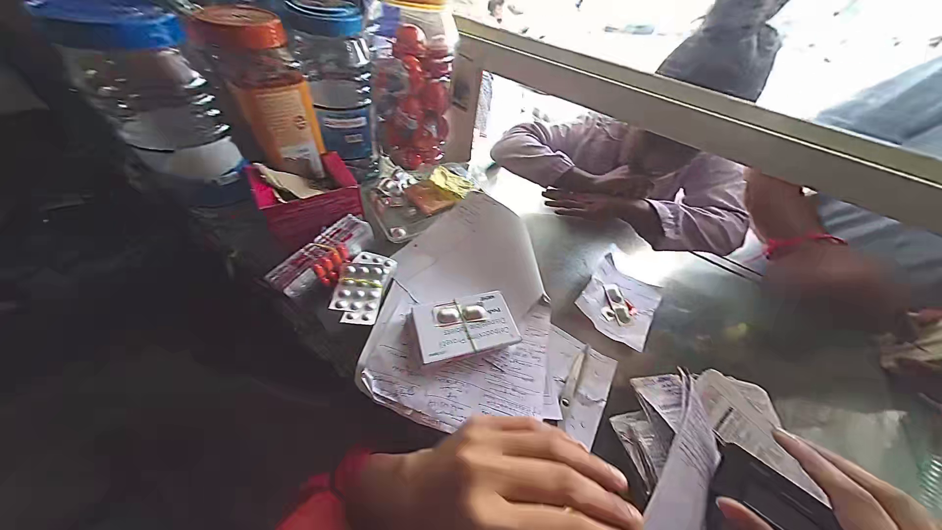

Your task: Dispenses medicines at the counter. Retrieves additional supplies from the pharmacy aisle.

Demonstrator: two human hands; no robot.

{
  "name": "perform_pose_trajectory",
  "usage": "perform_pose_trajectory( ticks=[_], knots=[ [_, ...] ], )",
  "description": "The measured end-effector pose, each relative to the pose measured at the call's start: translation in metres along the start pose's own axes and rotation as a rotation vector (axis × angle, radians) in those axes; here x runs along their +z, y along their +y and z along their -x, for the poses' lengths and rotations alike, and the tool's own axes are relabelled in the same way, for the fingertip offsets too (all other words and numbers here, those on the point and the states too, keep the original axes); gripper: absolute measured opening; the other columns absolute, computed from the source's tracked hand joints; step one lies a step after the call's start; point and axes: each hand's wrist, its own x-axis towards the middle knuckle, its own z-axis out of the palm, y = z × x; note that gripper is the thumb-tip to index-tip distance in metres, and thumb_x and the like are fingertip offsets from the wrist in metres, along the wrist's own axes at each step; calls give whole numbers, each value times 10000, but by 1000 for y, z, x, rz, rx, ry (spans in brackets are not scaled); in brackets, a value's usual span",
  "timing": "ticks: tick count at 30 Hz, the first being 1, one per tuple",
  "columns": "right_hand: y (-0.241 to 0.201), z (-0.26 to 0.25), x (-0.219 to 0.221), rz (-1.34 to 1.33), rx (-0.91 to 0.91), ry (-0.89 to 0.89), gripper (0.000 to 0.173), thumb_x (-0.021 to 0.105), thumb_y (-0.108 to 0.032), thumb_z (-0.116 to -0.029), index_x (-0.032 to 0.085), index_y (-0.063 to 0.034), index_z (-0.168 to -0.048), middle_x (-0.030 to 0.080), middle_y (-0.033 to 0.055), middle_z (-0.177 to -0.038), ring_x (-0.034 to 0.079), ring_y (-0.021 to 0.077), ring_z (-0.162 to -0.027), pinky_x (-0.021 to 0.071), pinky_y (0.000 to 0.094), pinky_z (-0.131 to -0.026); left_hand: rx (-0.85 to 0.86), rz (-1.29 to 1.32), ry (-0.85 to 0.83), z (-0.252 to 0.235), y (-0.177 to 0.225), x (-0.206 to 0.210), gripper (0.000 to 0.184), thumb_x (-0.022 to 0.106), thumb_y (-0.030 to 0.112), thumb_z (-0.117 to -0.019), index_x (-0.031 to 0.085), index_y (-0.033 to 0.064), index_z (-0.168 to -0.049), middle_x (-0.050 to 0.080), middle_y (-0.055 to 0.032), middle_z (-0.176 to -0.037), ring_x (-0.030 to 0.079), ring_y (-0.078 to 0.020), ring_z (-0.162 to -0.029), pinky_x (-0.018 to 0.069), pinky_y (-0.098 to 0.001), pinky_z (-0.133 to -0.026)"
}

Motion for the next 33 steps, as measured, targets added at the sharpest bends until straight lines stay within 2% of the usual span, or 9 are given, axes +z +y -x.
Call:
perform_pose_trajectory(
  ticks=[3, 5, 8, 12, 15, 20, 29, 31, 33],
  knots=[
    [12, -74, 22, 5, -154, -128, 542, 605, -289, -1005, 560, 127, -1349, 569, 403, -1304, 572, 612, -1153, 414, 742, -930, -148, -594, 170, 3, -3, -95, 211, 619, 225, -1022, 730, 47, -1003, 757, -62, -1035, 695, -145, -1108, 565, -310, -995],
    [28, -122, 54, 34, -181, -85, 432, 621, -170, -980, 601, 150, -1269, 598, 417, -1211, 594, 639, -1073, 432, 778, -848, -304, -992, 252, -2, -14, -156, 231, 605, 184, -1002, 762, 21, -1043, 758, -112, -1065, 710, -199, -1072, 556, -361, -971],
    [37, -180, 84, 32, -35, -185, 375, 594, -125, -1027, 596, 168, -1260, 580, 433, -1213, 573, 631, -1123, 425, 770, -887, -519, -1297, 337, -13, -37, -233, 239, 575, 147, -1019, 754, 0, -1075, 748, -200, -1038, 724, -338, -994, 537, -503, -896],
    [42, -220, 106, 47, 53, -381, 436, 657, -186, -1007, 592, 195, -1209, 594, 434, -1176, 561, 600, -1173, 402, 720, -980, -989, -1206, -58, -40, -61, -294, 241, 561, 85, -1029, 733, 24, -1186, 709, -253, -1147, 654, -466, -1117, 454, -672, -958],
    [42, -228, 114, 94, 79, -445, 371, 641, -193, -1018, 638, 169, -1100, 633, 392, -1099, 596, 559, -1128, 423, 694, -956, -1272, -1132, -492, -63, -77, -313, 316, 632, 23, -976, 705, 96, -1275, 692, -207, -1172, 651, -389, -1058, 492, -570, -891],
    [43, -220, 116, 92, 58, -341, 258, 627, -104, -997, 682, 131, -1089, 658, 367, -1092, 620, 544, -1102, 444, 693, -928, -1104, -1144, -517, -63, -95, -327, 101, 758, 99, -910, 798, 69, -998, 732, -212, -1045, 663, -436, -1067, 459, -655, -960],
    [59, -207, 96, -163, 122, -108, 178, 590, -26, -1006, 728, 75, -1056, 706, 263, -914, 680, 413, -854, 504, 595, -819, -674, -1163, -120, -23, -105, -349, 113, 657, 26, -961, 710, -60, -1013, 655, -390, -1004, 582, -665, -990, 336, -846, -842],
    [57, -200, 99, -158, 85, -170, 190, 598, -47, -1011, 721, 68, -1099, 721, 256, -987, 702, 402, -924, 519, 583, -872, -605, -1145, 12, -18, -110, -351, 274, 527, 127, -1025, 623, -112, -1120, 614, -421, -1102, 573, -647, -1067, 363, -807, -914],
    [54, -194, 104, -151, 40, -238, 188, 655, -18, -955, 726, 72, -1104, 717, 269, -1032, 691, 426, -997, 500, 604, -929, -586, -1067, 171, -25, -103, -330, 414, 438, 251, -1076, 527, -109, -1260, 581, -373, -1208, 602, -470, -1098, 452, -607, -954]
  ],
)
